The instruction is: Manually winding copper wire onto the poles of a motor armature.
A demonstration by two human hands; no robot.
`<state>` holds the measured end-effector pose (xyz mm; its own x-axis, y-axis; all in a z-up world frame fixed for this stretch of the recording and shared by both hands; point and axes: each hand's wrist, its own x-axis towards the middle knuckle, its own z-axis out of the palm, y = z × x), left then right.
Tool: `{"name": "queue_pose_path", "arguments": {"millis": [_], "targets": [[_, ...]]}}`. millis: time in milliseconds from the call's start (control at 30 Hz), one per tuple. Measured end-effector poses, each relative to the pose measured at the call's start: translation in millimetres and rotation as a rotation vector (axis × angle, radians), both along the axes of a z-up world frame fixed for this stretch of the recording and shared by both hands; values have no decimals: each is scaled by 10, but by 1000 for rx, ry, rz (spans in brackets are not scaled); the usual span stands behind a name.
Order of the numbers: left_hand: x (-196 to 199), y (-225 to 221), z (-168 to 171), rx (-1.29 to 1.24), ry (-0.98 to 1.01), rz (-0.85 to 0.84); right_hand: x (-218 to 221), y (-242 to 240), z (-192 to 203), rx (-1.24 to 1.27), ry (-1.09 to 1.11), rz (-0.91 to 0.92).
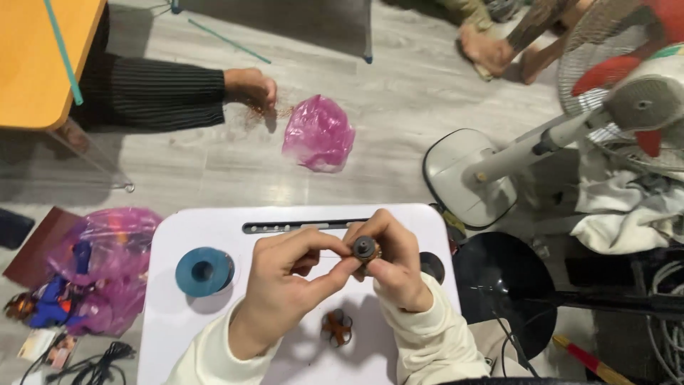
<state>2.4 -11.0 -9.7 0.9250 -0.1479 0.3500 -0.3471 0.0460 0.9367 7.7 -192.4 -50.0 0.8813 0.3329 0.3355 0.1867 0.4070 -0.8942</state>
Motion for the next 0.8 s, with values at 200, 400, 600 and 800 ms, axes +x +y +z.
{"name": "queue_pose_path", "arguments": {"millis": [200, 400, 600, 800], "targets": [[3, -6, -96, 12, 25, 30, 21, 5, 49, -124, -106, -27], [26, 38, -39, 59, 48, -88, 14, -81, -19, -198, -37, 24], [70, 40, -81, 22, -39, -211, 29, -64, 44, -216, -27, 120], [86, 43, -100, 23, -106, -265, 16, -85, 23, -218, 28, 146]]}}
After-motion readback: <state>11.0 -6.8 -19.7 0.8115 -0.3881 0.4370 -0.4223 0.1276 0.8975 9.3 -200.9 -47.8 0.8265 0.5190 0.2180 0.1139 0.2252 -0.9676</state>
